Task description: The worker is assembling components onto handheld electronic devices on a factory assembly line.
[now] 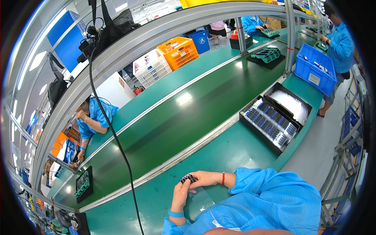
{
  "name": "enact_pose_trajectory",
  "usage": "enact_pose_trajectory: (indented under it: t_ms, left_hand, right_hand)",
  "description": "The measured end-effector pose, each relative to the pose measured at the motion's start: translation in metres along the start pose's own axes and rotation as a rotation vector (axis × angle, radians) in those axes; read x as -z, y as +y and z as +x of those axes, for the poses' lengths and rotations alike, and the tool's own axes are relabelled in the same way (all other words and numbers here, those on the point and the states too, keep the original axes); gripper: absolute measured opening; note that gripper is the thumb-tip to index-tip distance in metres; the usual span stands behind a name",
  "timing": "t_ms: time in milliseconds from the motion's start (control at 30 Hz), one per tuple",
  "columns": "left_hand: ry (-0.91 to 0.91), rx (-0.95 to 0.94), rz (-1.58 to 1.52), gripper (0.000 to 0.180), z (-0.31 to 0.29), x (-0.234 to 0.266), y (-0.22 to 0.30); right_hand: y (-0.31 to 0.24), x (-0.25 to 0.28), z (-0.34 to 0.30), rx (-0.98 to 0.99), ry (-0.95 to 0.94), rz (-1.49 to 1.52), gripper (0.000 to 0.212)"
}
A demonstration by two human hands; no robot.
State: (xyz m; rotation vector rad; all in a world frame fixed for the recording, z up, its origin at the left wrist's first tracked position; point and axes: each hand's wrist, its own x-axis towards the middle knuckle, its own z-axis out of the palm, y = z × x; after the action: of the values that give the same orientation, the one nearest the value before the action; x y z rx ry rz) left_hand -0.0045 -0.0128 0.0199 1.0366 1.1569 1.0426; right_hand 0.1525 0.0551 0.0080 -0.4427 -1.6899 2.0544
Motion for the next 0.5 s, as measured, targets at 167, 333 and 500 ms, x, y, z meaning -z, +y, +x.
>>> enact_pose_trajectory:
  t_ms: [167, 333, 500]
  left_hand:
    - [-0.006, -0.005, 0.0, 0.031, 0.0009, 0.0011, -0.0005]
    - [-0.011, 0.0, -0.005, 0.031, 0.0009, 0.0015, -0.0008]
    - [-0.016, 0.007, -0.012, 0.031, 0.0016, 0.0032, -0.0031]
  right_hand:
    - [-0.0023, -0.0002, 0.0002, -0.011, 0.006, -0.004, 0.019]
    - [-0.0022, -0.0003, -0.0001, -0.018, 0.007, 0.001, 0.02]
    - [-0.0017, -0.0008, -0.0001, -0.019, 0.018, 0.006, 0.019]
